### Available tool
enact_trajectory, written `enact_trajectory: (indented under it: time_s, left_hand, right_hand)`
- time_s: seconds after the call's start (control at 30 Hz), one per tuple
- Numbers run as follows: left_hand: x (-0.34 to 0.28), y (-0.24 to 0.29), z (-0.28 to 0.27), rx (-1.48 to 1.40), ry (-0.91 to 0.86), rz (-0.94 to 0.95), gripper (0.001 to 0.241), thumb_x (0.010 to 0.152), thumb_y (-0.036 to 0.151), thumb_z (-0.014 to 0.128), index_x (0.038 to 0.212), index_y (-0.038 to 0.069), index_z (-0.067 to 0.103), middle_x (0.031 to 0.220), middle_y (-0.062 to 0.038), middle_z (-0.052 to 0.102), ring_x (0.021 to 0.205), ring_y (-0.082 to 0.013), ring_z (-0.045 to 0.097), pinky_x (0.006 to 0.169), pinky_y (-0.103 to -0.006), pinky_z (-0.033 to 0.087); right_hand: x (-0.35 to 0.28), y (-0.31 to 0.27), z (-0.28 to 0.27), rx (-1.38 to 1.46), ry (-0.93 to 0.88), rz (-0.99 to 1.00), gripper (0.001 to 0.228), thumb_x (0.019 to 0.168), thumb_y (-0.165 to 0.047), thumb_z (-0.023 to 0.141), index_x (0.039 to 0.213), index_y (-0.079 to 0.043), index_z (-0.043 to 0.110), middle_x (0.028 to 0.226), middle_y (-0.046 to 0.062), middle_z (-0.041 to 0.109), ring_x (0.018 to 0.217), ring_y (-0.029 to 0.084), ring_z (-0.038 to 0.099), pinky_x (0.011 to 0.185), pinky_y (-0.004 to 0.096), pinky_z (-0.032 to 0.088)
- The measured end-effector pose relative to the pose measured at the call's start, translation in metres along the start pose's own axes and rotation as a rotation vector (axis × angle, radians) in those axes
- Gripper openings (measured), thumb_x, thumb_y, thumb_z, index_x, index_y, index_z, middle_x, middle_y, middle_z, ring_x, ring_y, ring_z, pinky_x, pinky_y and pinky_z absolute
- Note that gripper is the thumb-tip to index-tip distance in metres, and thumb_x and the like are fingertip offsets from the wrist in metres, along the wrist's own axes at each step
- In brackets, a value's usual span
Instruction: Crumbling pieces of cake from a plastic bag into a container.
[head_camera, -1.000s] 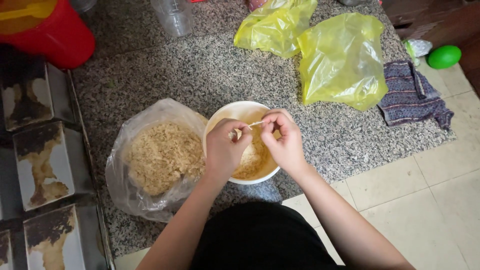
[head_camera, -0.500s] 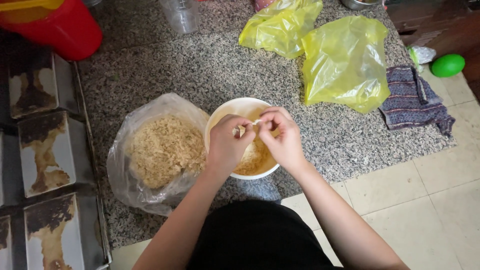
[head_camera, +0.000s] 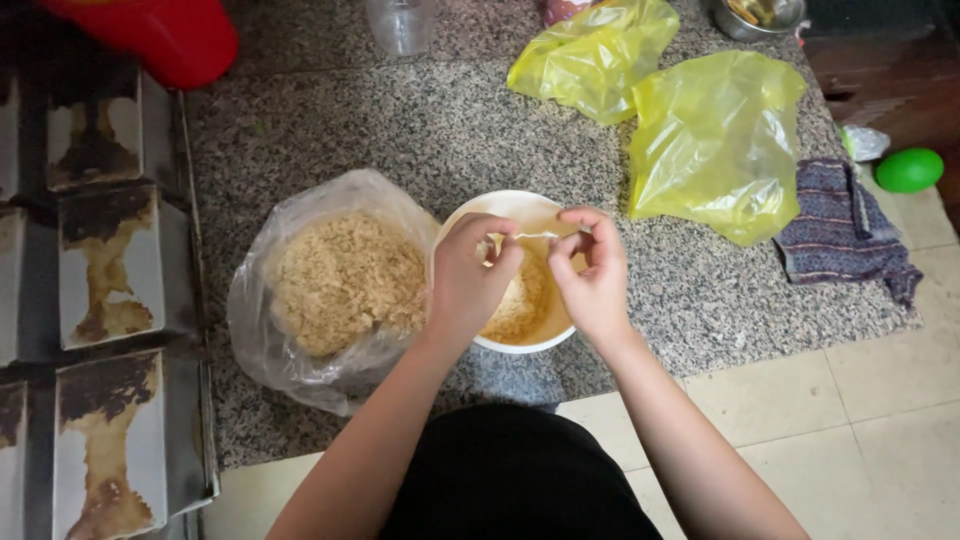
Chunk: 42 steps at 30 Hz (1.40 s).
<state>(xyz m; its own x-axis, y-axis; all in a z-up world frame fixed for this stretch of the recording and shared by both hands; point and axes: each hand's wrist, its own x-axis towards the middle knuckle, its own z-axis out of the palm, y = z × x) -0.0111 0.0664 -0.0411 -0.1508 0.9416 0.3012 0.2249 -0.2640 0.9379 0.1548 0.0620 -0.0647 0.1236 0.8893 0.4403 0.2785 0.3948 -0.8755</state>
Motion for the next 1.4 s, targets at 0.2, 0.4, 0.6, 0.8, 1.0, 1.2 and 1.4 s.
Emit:
enact_trajectory:
  time_s: [0.2, 0.4, 0.6, 0.8, 1.0, 1.2, 1.4]
  left_hand:
    - [0.016, 0.021, -0.018, -0.489, -0.208, -0.472, 0.032, 0.091, 0.021, 0.05, 0.105, 0.002, 0.073, 0.075, -0.009, 0.067, 0.065, -0.0117, 0.06, 0.058, -0.0239, 0.05]
    - [0.026, -0.014, -0.012, -0.711, -0.284, -0.637, 0.041, 0.091, 0.012, 0.048, 0.126, -0.01, 0.056, 0.106, -0.026, 0.069, 0.078, -0.0243, 0.068, 0.063, -0.0284, 0.05]
    - [0.017, -0.036, -0.012, -0.531, -0.372, -0.334, 0.055, 0.11, 0.042, 0.037, 0.137, -0.004, 0.052, 0.114, -0.024, 0.07, 0.086, -0.0247, 0.073, 0.069, -0.03, 0.057]
    - [0.016, -0.023, -0.01, -0.307, -0.5, -0.249, 0.057, 0.11, 0.047, 0.031, 0.144, 0.005, 0.048, 0.124, -0.02, 0.07, 0.107, -0.0293, 0.067, 0.081, -0.0341, 0.059]
    - [0.011, -0.037, -0.003, -0.414, -0.491, -0.205, 0.058, 0.084, -0.004, 0.058, 0.141, -0.001, 0.049, 0.119, -0.021, 0.067, 0.1, -0.0247, 0.071, 0.084, -0.0328, 0.059]
    - [0.012, -0.032, -0.004, -0.409, -0.423, -0.228, 0.044, 0.088, -0.001, 0.057, 0.132, 0.0, 0.057, 0.104, -0.015, 0.072, 0.092, -0.0192, 0.073, 0.082, -0.0285, 0.06]
    - [0.01, -0.028, -0.001, -0.468, -0.404, -0.25, 0.041, 0.093, 0.0, 0.054, 0.133, -0.006, 0.048, 0.111, -0.026, 0.069, 0.098, -0.0266, 0.074, 0.088, -0.0346, 0.064]
  right_hand:
    - [0.006, -0.007, -0.001, -0.145, -0.095, -0.11, 0.015, 0.091, 0.003, 0.068, 0.1, -0.005, 0.075, 0.109, 0.013, 0.064, 0.08, 0.018, 0.064, 0.071, 0.029, 0.051]
    - [0.007, -0.013, 0.003, -0.266, -0.142, -0.105, 0.008, 0.093, -0.008, 0.072, 0.1, -0.006, 0.077, 0.104, 0.013, 0.071, 0.074, 0.022, 0.065, 0.066, 0.031, 0.052]
    - [0.007, -0.023, 0.006, -0.236, -0.199, -0.151, 0.016, 0.094, -0.012, 0.074, 0.11, -0.011, 0.078, 0.113, 0.012, 0.068, 0.067, 0.016, 0.066, 0.069, 0.033, 0.053]
    - [0.01, -0.035, 0.003, -0.325, -0.27, -0.152, 0.009, 0.09, -0.017, 0.079, 0.099, -0.016, 0.08, 0.118, 0.011, 0.067, 0.068, 0.022, 0.07, 0.067, 0.038, 0.055]
    - [0.007, -0.017, 0.0, -0.223, -0.167, -0.132, 0.005, 0.092, -0.005, 0.074, 0.097, -0.006, 0.074, 0.11, 0.013, 0.067, 0.073, 0.021, 0.065, 0.069, 0.032, 0.051]
    - [0.004, 0.001, 0.0, -0.148, -0.118, -0.092, 0.005, 0.096, 0.001, 0.064, 0.097, -0.003, 0.067, 0.11, 0.015, 0.067, 0.086, 0.02, 0.063, 0.07, 0.029, 0.048]
    - [0.002, -0.003, 0.001, 0.067, -0.078, -0.041, 0.017, 0.104, 0.0, 0.043, 0.106, 0.006, 0.06, 0.12, 0.026, 0.058, 0.095, 0.027, 0.062, 0.071, 0.036, 0.056]
